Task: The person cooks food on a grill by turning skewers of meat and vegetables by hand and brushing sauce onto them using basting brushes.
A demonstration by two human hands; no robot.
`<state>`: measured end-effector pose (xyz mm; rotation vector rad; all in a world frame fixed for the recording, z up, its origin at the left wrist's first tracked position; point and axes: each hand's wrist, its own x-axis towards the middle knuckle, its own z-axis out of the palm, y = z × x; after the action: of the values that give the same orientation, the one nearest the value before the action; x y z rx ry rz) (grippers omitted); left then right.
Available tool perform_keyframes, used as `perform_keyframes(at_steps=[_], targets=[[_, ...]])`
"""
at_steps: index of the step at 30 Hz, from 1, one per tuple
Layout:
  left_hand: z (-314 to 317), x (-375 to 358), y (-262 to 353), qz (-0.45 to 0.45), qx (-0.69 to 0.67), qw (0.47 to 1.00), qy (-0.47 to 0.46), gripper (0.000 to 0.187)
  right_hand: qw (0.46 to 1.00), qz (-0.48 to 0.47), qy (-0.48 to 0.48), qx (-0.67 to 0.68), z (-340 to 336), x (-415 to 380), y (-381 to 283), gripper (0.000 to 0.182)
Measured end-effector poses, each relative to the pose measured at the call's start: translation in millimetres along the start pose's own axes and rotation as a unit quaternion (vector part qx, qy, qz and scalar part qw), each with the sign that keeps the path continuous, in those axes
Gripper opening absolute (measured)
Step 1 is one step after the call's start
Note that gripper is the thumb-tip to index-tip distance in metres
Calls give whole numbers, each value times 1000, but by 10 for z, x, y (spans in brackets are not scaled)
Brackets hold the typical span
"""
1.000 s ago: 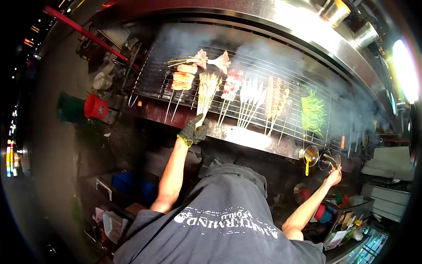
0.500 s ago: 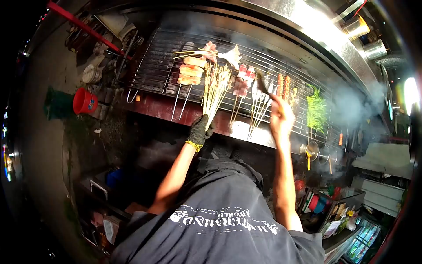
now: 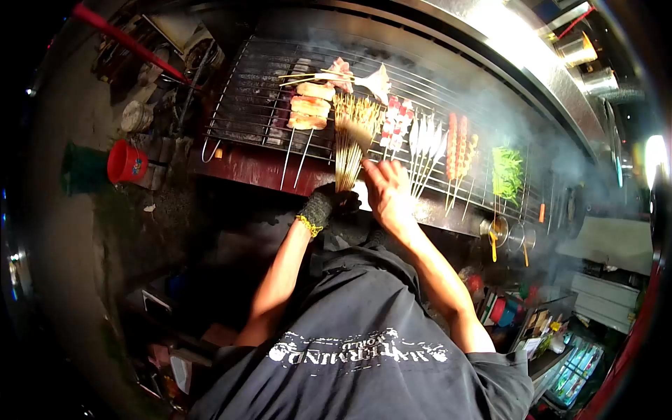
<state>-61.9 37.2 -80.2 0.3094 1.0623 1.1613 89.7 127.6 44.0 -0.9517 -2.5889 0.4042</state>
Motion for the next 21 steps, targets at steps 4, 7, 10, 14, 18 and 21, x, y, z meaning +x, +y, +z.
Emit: perform_keyframes(at_steps=[4, 7, 10, 14, 18, 21], targets=[[182, 3, 162, -12, -73, 997, -26, 19, 995, 8, 38, -89, 193, 210, 240, 38], [211, -38, 183, -13, 69, 997, 6, 26, 999, -15, -17, -36, 78, 58, 135, 46], [-289, 367, -326, 210, 534, 815, -76, 28, 996, -65, -13, -55, 164, 96, 170, 40], [-269, 252, -213, 86, 597, 790, -109, 36, 995, -15, 80, -53, 257, 375, 222, 47], [-150, 177, -2, 134, 404, 898, -110, 32, 994, -42, 13, -98, 421, 352, 430, 46], [-287, 175, 34, 346, 681, 639, -90, 32, 995, -92, 22, -31, 197, 78, 289, 33]])
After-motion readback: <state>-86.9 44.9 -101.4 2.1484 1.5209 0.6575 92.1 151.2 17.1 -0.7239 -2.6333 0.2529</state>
